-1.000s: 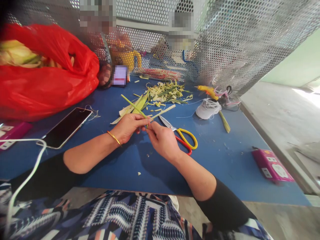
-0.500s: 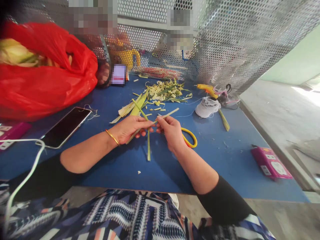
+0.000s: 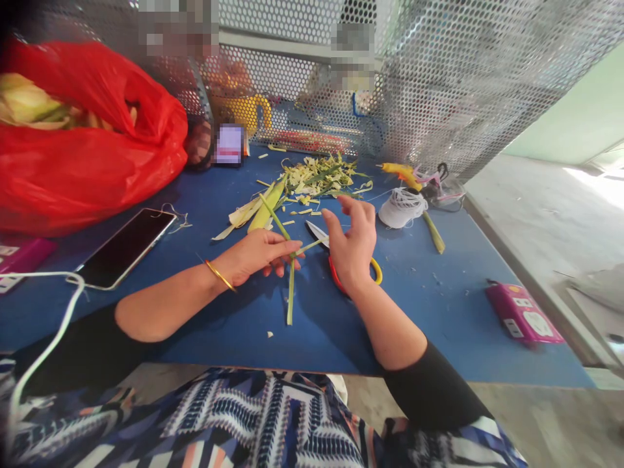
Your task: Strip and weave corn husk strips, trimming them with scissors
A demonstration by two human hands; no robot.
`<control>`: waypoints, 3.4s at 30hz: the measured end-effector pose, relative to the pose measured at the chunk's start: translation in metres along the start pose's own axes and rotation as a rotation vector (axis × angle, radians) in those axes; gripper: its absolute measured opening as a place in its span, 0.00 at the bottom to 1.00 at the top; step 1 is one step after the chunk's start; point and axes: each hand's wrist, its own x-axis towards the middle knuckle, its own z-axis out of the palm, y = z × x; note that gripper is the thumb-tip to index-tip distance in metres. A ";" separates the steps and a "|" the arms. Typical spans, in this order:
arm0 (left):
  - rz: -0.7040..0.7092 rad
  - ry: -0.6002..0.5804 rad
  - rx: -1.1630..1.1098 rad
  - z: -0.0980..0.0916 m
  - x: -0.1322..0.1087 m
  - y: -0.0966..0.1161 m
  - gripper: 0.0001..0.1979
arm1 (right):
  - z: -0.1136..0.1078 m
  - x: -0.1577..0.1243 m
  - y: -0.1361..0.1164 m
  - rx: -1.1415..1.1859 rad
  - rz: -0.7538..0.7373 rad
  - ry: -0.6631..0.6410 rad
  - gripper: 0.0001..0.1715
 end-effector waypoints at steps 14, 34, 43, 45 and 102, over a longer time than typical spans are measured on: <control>-0.015 0.072 0.027 0.009 0.005 -0.008 0.16 | -0.006 -0.017 -0.025 0.173 -0.038 -0.322 0.07; 0.016 0.064 -0.633 0.000 0.007 -0.003 0.04 | -0.003 -0.028 -0.017 -0.451 -0.657 -0.432 0.11; -0.048 0.081 -0.670 0.006 0.008 -0.006 0.07 | 0.008 -0.036 -0.016 -0.511 -0.950 -0.627 0.19; -0.055 0.073 -0.666 0.006 0.007 -0.006 0.09 | 0.007 -0.036 -0.015 -0.446 -0.919 -0.597 0.19; 0.120 0.149 -0.162 0.010 0.005 -0.011 0.12 | 0.005 -0.014 -0.012 -0.250 0.083 -0.487 0.14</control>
